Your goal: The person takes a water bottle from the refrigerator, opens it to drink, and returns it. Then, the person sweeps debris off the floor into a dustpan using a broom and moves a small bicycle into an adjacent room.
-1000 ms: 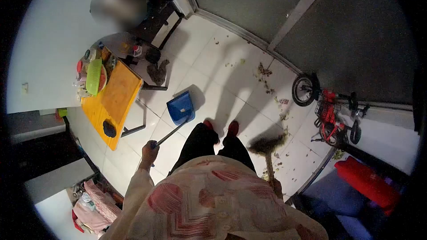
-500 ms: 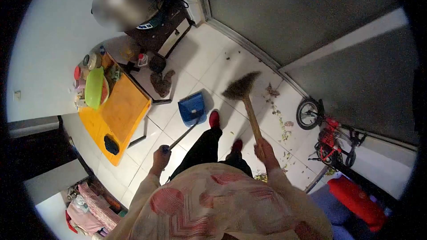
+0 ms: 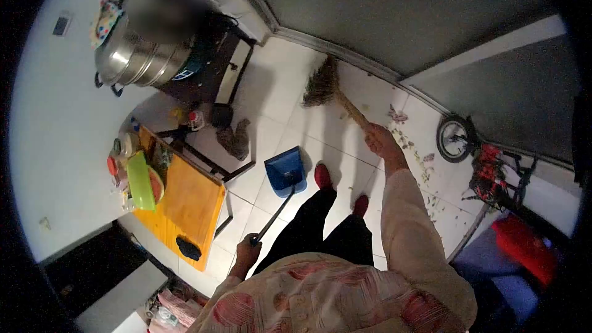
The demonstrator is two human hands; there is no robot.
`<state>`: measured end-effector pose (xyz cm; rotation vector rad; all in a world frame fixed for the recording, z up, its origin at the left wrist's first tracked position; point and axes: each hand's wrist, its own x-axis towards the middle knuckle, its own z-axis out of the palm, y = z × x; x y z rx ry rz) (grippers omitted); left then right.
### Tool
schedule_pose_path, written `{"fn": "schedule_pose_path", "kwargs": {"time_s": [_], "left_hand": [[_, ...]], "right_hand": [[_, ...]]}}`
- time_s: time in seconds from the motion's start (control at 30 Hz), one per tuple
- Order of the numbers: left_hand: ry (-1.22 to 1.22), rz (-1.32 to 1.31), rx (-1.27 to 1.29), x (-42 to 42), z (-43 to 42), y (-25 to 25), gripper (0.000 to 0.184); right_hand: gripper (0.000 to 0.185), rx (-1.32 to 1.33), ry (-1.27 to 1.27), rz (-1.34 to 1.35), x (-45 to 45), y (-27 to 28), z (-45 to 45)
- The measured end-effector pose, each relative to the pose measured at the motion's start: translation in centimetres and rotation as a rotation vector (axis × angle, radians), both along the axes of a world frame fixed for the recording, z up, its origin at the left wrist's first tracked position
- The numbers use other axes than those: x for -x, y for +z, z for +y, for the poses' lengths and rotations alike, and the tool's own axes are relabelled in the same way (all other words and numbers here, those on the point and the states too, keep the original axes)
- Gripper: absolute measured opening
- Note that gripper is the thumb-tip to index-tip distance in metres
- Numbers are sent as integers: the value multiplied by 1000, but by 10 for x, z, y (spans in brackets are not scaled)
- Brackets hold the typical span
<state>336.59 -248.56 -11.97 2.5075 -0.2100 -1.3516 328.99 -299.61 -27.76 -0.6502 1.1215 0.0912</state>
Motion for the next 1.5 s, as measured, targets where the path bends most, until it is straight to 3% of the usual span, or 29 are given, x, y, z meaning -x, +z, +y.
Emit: {"fn": "schedule_pose_path", "kwargs": {"time_s": [0.07, 0.1, 0.17, 0.27, 0.33, 0.37, 0.4, 0.47, 0.5, 0.53, 0.6, 0.7, 0.77, 0.87, 0.93, 0.97, 1.03, 1.1, 1.13, 1.17, 1.27, 1.3, 1.33, 1.4, 1.47, 1.5], "left_hand": [[9, 36, -23, -6, -5, 1, 30], [-7, 42, -19, -10, -6, 0, 30], [-44, 24, -47, -14, -7, -6, 30], [-34, 32, -5, -18, -5, -14, 31], [-30, 57, 7, -24, -2, -17, 32], [45, 115, 79, -19, 32, -51, 31], [18, 106, 51, -27, 13, -37, 31], [-148, 34, 80, -40, -7, -25, 30], [23, 137, 97, -42, 4, -37, 29], [200, 225, 107, -43, 18, -51, 29], [186, 200, 251, -49, 5, -37, 27], [194, 194, 254, -49, -9, -37, 27], [84, 153, 142, -49, -24, -30, 27], [-28, 122, 109, -49, -65, -12, 30], [205, 368, -20, -53, -78, -7, 32], [277, 349, 41, -53, -65, -19, 33], [152, 273, 73, -52, -32, -58, 33], [210, 354, 113, -55, -56, -33, 32], [275, 432, 144, -57, -70, -21, 32], [267, 436, 150, -59, -68, -23, 32], [55, 349, 126, -59, -55, -38, 29], [41, 354, 127, -58, -53, -40, 29], [182, 478, 142, -57, -53, -43, 29], [12, 345, 2, -53, -66, -38, 29], [-278, 132, 104, -39, -77, -29, 27], [-342, 200, 28, -39, -75, -38, 26]], "right_hand": [[22, 77, -5, 1, 57, -15, -17], [23, 480, 237, -63, 87, -24, -23], [25, 883, 472, -107, 130, -21, -27], [14, 461, 102, 244, 180, -2, -13], [17, -475, -499, 5, 214, 12, 4], [25, -606, -518, -153, 245, -8, 22], [30, -695, -591, -12, 241, 15, 35], [19, -615, -755, 102, 234, 51, 71], [15, -511, -800, 124, 228, 67, 91], [15, -634, -702, 32, 234, 74, 104], [15, -618, -745, 27, 239, 73, 126], [28, -260, -720, -108, 216, 92, 131], [32, 100, -531, -105, 200, 95, 117], [27, -111, -639, -4, 201, 56, 58], [26, -94, -634, -50, 206, 58, 34], [27, -127, -645, -146, 222, 51, 32], [22, -188, -723, -50, 263, 42, 48], [23, -294, -795, 158, 290, 56, 82], [22, -339, -879, 25, 297, 74, 98], [22, -168, -832, 107, 304, 76, 121], [25, -257, -1008, -56, 310, 104, 148], [33, -155, -971, -87, 308, 113, 152], [41, -54, -933, -115, 310, 117, 154], [43, -13, -883, -62, 306, 102, 128], [41, 68, -835, 6, 302, 85, 85], [39, 108, -846, 8, 302, 76, 60]]}}
